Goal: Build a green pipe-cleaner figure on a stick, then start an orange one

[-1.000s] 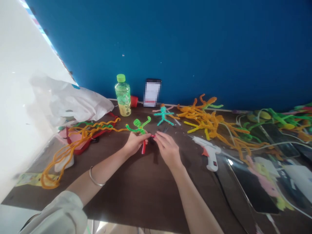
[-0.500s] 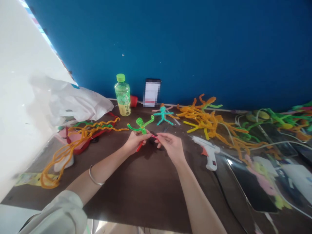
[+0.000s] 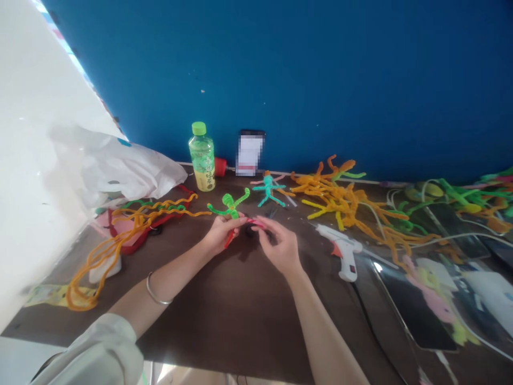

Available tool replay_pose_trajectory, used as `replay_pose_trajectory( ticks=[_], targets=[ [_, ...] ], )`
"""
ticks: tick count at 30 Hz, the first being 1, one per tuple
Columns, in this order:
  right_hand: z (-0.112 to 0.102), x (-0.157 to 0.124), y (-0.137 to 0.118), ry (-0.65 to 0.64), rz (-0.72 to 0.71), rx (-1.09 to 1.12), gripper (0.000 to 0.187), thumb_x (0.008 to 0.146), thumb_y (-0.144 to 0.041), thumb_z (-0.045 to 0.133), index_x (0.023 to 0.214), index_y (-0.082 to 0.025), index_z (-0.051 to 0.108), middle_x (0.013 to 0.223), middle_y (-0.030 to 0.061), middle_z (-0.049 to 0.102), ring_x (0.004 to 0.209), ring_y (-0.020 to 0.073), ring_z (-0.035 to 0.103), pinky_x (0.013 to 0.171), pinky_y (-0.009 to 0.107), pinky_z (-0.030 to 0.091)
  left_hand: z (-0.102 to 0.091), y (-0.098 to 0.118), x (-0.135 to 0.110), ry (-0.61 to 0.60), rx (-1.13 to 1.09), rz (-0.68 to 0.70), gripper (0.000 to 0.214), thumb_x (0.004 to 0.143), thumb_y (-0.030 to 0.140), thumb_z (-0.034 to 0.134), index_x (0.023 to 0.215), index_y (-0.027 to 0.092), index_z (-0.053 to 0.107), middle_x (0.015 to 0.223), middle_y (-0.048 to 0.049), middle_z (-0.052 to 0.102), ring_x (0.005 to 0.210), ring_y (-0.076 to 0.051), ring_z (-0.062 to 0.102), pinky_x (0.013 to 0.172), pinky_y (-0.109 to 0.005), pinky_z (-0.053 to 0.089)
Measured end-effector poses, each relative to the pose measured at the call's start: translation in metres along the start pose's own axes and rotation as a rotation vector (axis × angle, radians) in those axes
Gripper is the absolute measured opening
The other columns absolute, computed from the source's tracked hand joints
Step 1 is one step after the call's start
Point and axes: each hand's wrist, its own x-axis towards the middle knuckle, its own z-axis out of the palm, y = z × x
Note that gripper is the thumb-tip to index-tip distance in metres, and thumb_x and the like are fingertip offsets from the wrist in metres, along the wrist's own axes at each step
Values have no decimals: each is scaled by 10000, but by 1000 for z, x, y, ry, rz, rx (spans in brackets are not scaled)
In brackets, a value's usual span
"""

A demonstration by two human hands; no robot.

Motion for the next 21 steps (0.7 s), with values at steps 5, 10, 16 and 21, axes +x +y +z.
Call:
replay_pose_trajectory(
  ticks=[5,10,16,21],
  targets=[
    [-5,-3,8,74,-415,-447,197,814,-155,530,983,-204,620,951,66,686,844,176,641,777,323,500,1,1,-2,-22,-42,-42,256,556,193,746,725,103,577,419,80,406,353,2,356,350,-114,256],
    [-10,-2,10,36,-532,-541,177,820,-144,532,966,-184,623,908,64,696,809,165,644,757,309,473,2,4,-3,-79,-67,-95,226,563,177,738,698,94,578,410,81,387,347,10,337,339,-104,238],
    [-6,-1,8,71,-270,-450,144,807,-288,553,788,-190,657,686,43,694,588,158,629,620,270,470,2,3,-1,-72,-54,-73,260,544,190,751,720,99,582,450,71,414,379,5,352,356,-113,249],
    [-7,2,0,-69,178,-115,275,820,-403,486,709,-187,614,562,15,650,474,146,612,516,239,466,1,1,-1,-78,-6,0,321,562,228,748,823,100,611,439,66,432,387,-7,349,383,-143,241]
  ],
)
